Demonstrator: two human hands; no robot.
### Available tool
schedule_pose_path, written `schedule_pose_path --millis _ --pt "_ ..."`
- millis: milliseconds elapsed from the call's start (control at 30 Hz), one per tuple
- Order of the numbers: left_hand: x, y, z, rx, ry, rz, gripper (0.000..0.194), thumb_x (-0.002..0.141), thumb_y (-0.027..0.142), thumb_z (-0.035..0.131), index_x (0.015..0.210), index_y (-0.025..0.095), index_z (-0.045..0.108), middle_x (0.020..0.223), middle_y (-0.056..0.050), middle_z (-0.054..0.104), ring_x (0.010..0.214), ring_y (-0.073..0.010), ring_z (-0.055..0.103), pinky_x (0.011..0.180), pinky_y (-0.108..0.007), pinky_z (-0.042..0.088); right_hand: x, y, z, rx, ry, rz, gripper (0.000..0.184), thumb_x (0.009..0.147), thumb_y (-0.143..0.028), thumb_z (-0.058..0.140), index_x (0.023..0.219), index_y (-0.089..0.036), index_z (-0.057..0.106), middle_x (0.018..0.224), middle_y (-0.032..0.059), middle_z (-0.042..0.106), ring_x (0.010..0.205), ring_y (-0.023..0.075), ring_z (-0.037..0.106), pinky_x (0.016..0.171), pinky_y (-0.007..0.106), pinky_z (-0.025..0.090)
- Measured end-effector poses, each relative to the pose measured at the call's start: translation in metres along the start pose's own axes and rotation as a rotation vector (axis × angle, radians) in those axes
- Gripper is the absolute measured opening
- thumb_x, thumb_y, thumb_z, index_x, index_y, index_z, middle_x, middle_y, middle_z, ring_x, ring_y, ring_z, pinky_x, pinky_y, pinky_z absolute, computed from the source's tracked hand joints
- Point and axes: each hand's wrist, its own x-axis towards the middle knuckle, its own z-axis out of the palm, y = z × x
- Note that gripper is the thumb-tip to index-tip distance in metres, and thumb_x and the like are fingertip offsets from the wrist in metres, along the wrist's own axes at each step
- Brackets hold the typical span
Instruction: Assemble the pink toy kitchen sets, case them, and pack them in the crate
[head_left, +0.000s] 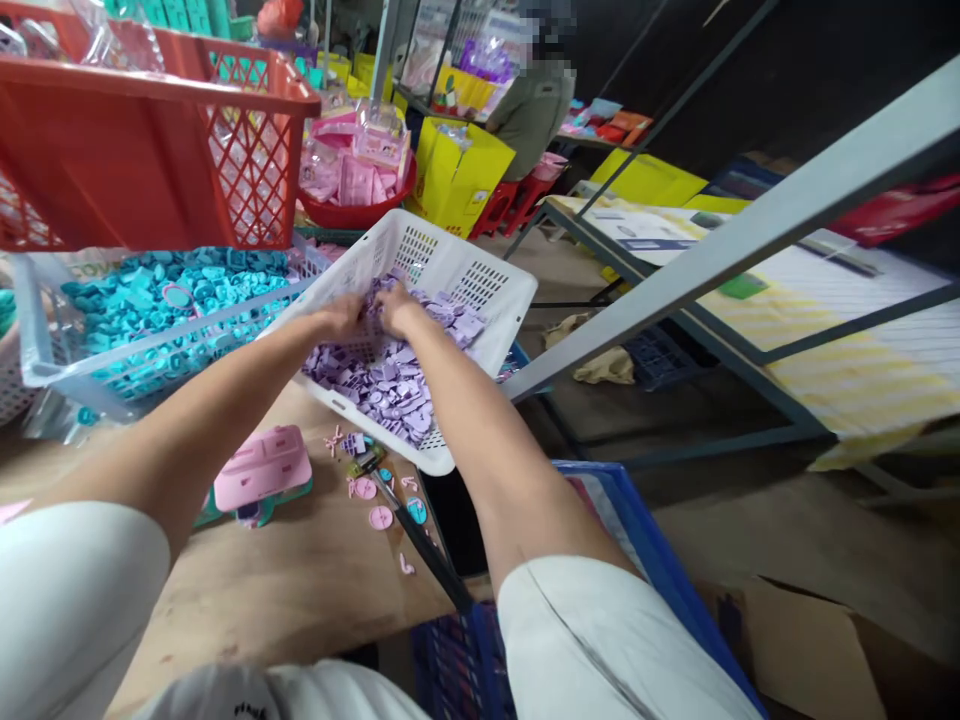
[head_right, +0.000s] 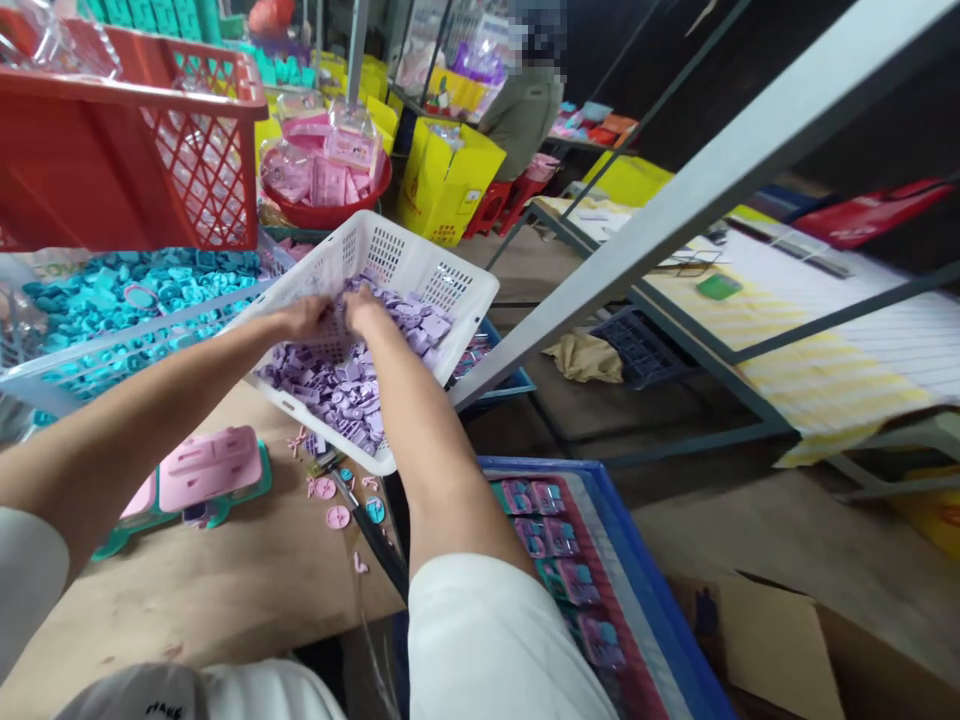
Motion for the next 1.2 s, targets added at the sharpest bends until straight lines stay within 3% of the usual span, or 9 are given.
schedule_pose_path --millis 133,267,367,433,500,600,700,900,1200 --pt "-0.038 0.015 -0.045 -0.253 0.169 -0.002 0.040 0.099 0.014 0.031 0.124 0.003 0.061 0.113 -0.012 0.069 0.098 -0.0189 0.066 0.086 -0.028 0.051 -0.020 -0.002 -0.029 0.311 0.236 0.002 0.030 0.098 -0.013 0.046 0.124 -0.008 0.059 0.134 0.0212 0.059 0.110 0.0181 0.063 0.096 0.032 0.050" --pt "-0.158 0.025 -0.080 -0.544 0.192 0.067 0.034 0.098 0.017 0.032 0.109 0.008 0.063 0.091 -0.005 0.066 0.075 -0.0128 0.061 0.071 -0.025 0.048 -0.090 -0.014 -0.064 0.689 0.275 -0.105 0.027 0.102 -0.022 0.042 0.123 -0.009 0.052 0.101 0.0147 0.069 0.068 0.0097 0.061 0.066 0.025 0.049" --pt "-0.270 0.028 -0.042 -0.548 0.132 0.160 0.023 0.097 0.021 0.040 0.093 0.016 0.061 0.082 -0.003 0.064 0.069 -0.0130 0.058 0.066 -0.025 0.047 -0.179 -0.031 -0.059 0.788 0.012 -0.546 0.008 0.095 -0.029 0.060 0.100 -0.024 0.063 0.087 0.0029 0.068 0.070 0.0147 0.062 0.066 0.028 0.052" --pt "-0.328 0.021 0.013 -0.446 0.091 0.221 0.017 0.095 0.017 0.044 0.095 0.018 0.061 0.079 -0.002 0.063 0.064 -0.0138 0.055 0.060 -0.026 0.045 -0.233 -0.046 -0.030 0.706 -0.287 -0.809 0.005 0.093 -0.029 0.063 0.092 -0.029 0.067 0.091 0.0008 0.069 0.083 0.0180 0.066 0.076 0.031 0.055" --pt "-0.363 0.009 0.071 -0.217 0.111 0.268 0.016 0.095 0.015 0.047 0.091 0.018 0.062 0.086 -0.006 0.065 0.068 -0.0168 0.057 0.059 -0.029 0.044 -0.270 -0.064 0.014 0.549 -0.319 -0.854 0.013 0.090 -0.017 0.061 0.090 -0.028 0.067 0.092 0.0013 0.067 0.085 0.0186 0.066 0.078 0.032 0.055" --pt "-0.380 -0.010 0.125 0.018 0.171 0.296 0.022 0.099 0.014 0.046 0.107 0.015 0.067 0.099 -0.010 0.068 0.080 -0.0202 0.060 0.069 -0.032 0.049 -0.290 -0.083 0.080 0.481 -0.090 -0.713 0.017 0.086 -0.008 0.060 0.092 -0.023 0.066 0.103 0.0058 0.066 0.091 0.0216 0.068 0.080 0.035 0.057" --pt "-0.380 -0.019 0.135 0.088 0.263 0.263 0.033 0.098 0.014 0.051 0.128 0.021 0.065 0.124 -0.014 0.066 0.102 -0.0246 0.060 0.087 -0.038 0.052 -0.291 -0.088 0.114 0.557 0.156 -0.602 0.012 0.089 -0.012 0.061 0.093 -0.022 0.066 0.117 0.0115 0.064 0.108 0.0264 0.067 0.093 0.043 0.056" --pt "-0.381 -0.011 0.126 0.093 0.423 0.212 0.029 0.096 0.014 0.055 0.118 0.022 0.071 0.131 -0.014 0.065 0.126 -0.0346 0.052 0.097 -0.052 0.051 -0.301 -0.090 0.101 0.801 0.409 -0.414 0.008 0.095 -0.030 0.059 0.092 -0.024 0.064 0.103 0.0082 0.069 0.100 0.0236 0.068 0.091 0.042 0.056" --pt "-0.355 0.033 0.089 -0.480 0.795 0.207 0.038 0.095 0.022 0.060 0.133 0.022 0.055 0.111 -0.010 0.065 0.101 -0.0201 0.066 0.083 -0.033 0.059 -0.299 -0.144 0.079 1.306 0.213 -0.338 0.024 0.093 -0.046 0.061 0.102 -0.024 0.059 0.092 0.0057 0.070 0.082 0.0186 0.070 0.073 0.032 0.060"
